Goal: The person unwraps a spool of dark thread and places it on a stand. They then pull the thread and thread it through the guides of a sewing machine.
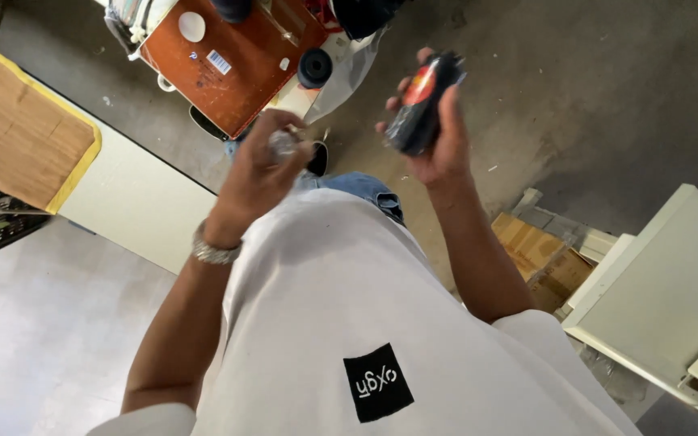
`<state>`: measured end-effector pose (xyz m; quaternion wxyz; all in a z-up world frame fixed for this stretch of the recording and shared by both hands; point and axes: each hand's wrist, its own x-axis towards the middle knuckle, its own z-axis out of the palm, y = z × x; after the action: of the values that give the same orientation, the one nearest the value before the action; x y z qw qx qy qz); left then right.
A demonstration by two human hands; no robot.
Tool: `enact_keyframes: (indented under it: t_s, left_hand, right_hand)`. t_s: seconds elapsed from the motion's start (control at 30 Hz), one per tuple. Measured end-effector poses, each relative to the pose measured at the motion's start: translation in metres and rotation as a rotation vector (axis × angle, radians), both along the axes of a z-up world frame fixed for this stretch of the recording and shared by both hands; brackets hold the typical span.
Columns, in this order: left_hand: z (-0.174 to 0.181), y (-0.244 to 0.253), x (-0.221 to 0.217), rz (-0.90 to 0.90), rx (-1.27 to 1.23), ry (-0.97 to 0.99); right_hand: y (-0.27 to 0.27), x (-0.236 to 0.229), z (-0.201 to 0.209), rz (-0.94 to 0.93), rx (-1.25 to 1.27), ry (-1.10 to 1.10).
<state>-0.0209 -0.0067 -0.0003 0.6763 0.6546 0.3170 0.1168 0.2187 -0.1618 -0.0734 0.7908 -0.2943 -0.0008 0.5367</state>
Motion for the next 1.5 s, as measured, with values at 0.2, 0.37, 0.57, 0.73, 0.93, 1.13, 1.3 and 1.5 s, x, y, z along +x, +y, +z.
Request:
enact_keyframes:
  t_s: [0.2, 0.37, 0.57, 0.73, 0.93, 1.13, 1.3, 1.5]
  left_hand:
    - [-0.022, -0.014, 0.035, -0.033, 0.187, -0.023]
    - [-0.031, -0.017, 0.037, 0.007, 0.119, -0.048]
    - [-0.063, -0.017, 0.037, 0.143, 0.191, -0.151]
    - [-0.062, -0.023, 0.036, 0.145, 0.215, -0.386]
    - [-0.043, -0.029, 0.028, 0.263, -0.043, -0.569]
    - [-0.072, -0.035, 0.028, 0.596, -0.379, -0.699]
    - [-0.022, -0.012, 0.013, 0.891, -0.515, -0.591]
    - [-0.028, 0.038, -0.064, 1.026, -0.457, -0.436]
  right_hand:
    - [0.017, -0.055, -0.034, 0.034, -0.07, -0.462]
    - [0.014, -0.073, -0.006, 0.1, -0.082, -0.601]
    - [0.019, -0.08, -0.009, 0.009, -0.155, -0.415]
    - [0.015, -0.076, -0.014, 0.067, -0.201, -0.608]
    - [0.028, -0.08, -0.018, 0.119, -0.193, -0.401]
    - [0.03, -0.087, -0.003, 0.27, -0.299, -0.432]
    - [0.036, -0.089, 0.015, 0.356, -0.247, -0.577]
    - [0.06, -0.045, 0.022, 0.192, -0.276, -0.647]
